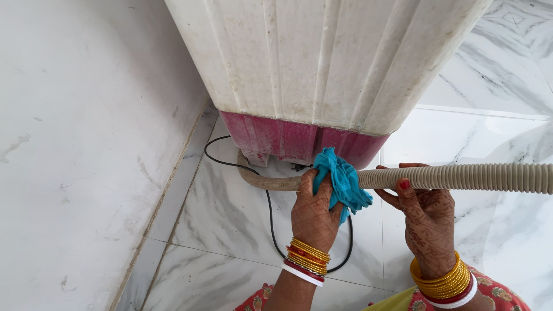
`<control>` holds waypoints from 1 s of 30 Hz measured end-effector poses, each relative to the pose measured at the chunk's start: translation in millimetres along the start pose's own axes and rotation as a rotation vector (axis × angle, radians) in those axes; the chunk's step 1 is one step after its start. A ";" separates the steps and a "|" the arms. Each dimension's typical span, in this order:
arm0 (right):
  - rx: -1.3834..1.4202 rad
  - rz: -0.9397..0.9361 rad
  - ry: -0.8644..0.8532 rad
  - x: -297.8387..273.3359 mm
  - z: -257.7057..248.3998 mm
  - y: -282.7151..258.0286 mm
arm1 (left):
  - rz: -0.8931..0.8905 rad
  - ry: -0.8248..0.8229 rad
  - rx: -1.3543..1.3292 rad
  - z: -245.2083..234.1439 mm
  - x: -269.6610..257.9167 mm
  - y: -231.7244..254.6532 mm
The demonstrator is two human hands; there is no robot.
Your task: The person wipes the lower section of a white appliance and a connected corrugated hose using a blue cloth. They clean the base of the unit and the hose thoroughly, moving the cloth back and forth along the surfaces.
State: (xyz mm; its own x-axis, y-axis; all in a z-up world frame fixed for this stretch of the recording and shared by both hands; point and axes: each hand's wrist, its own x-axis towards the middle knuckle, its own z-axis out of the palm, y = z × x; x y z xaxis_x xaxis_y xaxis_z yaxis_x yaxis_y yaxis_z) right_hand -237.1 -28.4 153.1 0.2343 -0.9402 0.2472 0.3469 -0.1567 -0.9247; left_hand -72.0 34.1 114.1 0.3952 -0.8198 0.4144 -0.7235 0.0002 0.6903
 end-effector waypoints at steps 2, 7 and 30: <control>0.012 -0.001 0.004 0.9 -0.1 -2.0 | -0.067 -0.005 0.014 1.1 1.0 -18.6; -0.014 -0.004 -0.021 -2.3 5.1 1.7 | -0.272 -0.118 0.112 -0.1 4.4 -42.6; -0.042 0.029 -0.046 -1.3 -1.8 -7.3 | -0.218 -0.154 0.166 -3.7 7.7 -28.7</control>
State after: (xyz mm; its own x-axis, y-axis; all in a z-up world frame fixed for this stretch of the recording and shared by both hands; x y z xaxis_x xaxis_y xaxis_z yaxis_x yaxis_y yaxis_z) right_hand -241.6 -26.5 159.1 0.2856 -0.9296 0.2327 0.3016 -0.1433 -0.9426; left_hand -46.1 29.9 99.7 0.4699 -0.8673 0.1644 -0.7187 -0.2678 0.6417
